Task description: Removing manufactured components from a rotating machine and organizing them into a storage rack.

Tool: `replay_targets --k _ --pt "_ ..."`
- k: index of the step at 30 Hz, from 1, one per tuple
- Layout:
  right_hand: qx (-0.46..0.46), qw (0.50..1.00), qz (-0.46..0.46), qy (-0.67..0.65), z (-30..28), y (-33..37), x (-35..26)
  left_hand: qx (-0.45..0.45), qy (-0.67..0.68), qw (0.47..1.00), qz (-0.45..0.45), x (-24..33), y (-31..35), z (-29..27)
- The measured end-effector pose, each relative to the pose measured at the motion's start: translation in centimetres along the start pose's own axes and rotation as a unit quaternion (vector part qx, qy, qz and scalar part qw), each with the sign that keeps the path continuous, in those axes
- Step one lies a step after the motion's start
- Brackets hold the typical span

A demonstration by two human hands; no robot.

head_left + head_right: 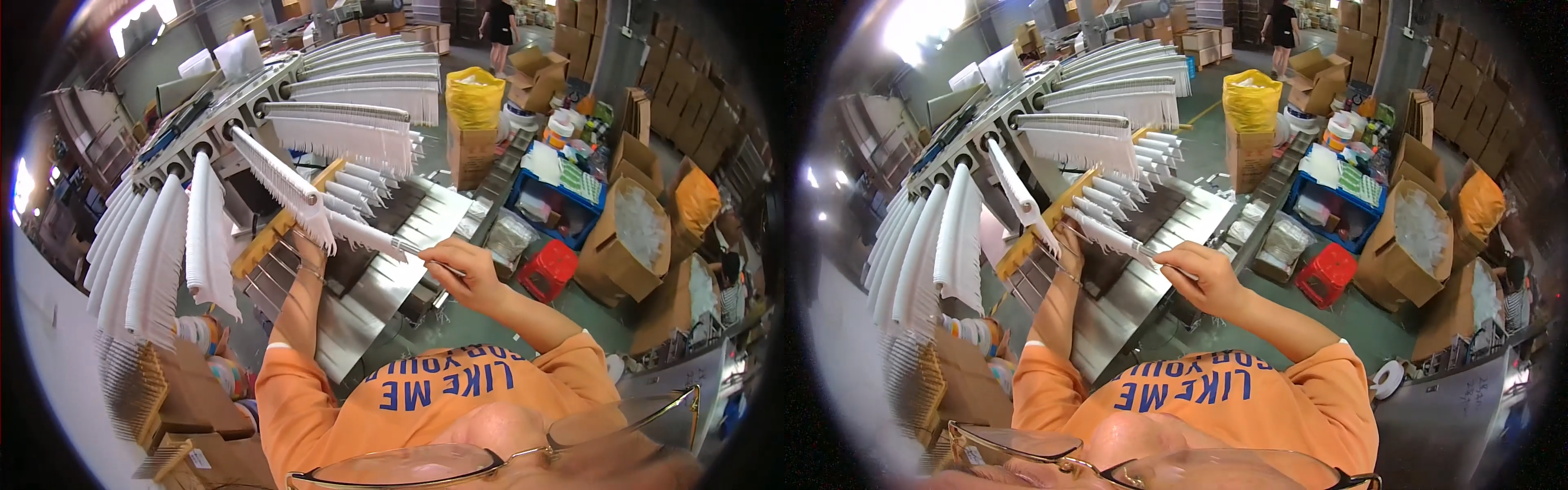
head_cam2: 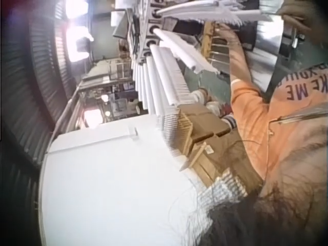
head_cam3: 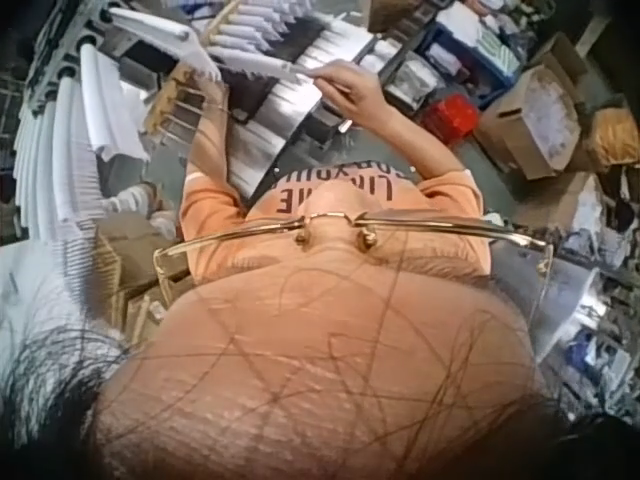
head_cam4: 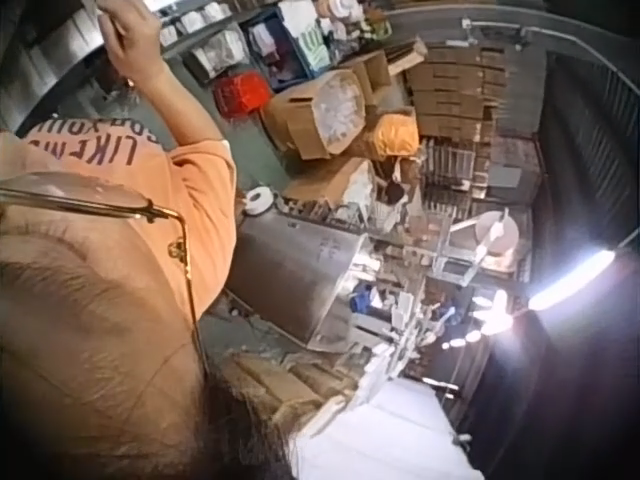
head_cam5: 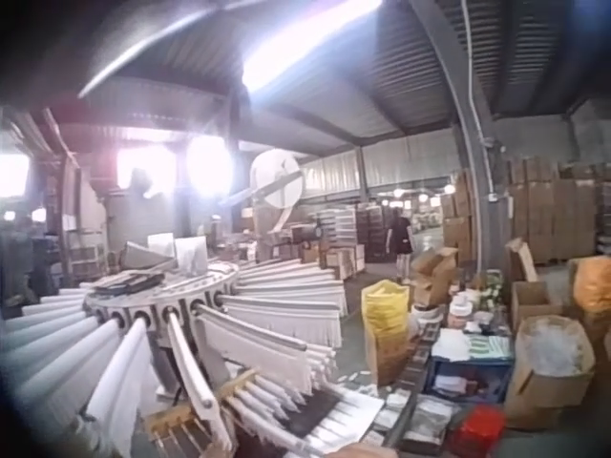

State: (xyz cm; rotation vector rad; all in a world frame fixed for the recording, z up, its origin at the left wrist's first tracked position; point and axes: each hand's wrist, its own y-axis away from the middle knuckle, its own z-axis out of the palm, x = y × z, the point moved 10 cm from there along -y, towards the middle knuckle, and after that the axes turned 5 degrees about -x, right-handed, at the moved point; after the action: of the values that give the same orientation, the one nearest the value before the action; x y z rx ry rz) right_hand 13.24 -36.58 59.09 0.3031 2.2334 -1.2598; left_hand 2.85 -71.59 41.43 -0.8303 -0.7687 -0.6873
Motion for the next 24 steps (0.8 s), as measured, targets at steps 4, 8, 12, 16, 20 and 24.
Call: replay_targets --k 4,8,12,16,20,24 --pt "-0.003 1.000 -0.017 0.002 0.3 -0.5 -0.8 0.067 0.039 0.997 -0.009 2.2 2.4 0.2" --pt "-0.034 0.999 0.026 -0.002 1.9 -1.3 0.2 0.129 0.038 0.991 0.020 4.6 3.3 0.4" --pt "-0.015 0.996 0.082 -0.044 1.6 -0.6 1.5 0.094 -0.078 0.992 0.027 6.6 4.6 2.4" --pt "-0.006 0.990 0.088 -0.112 1.9 0.1 1.7 0.128 -0.164 0.974 0.088 10.0 6.6 4.1" --pt "0.010 0.990 0.082 -0.112 1.1 2.0 1.7 0.061 -0.378 0.918 0.099 12.8 9.1 7.7" --pt "0.122 0.967 0.078 -0.209 -1.9 5.9 2.9 -0.047 -0.183 0.980 -0.061 8.0 9.6 7.7"
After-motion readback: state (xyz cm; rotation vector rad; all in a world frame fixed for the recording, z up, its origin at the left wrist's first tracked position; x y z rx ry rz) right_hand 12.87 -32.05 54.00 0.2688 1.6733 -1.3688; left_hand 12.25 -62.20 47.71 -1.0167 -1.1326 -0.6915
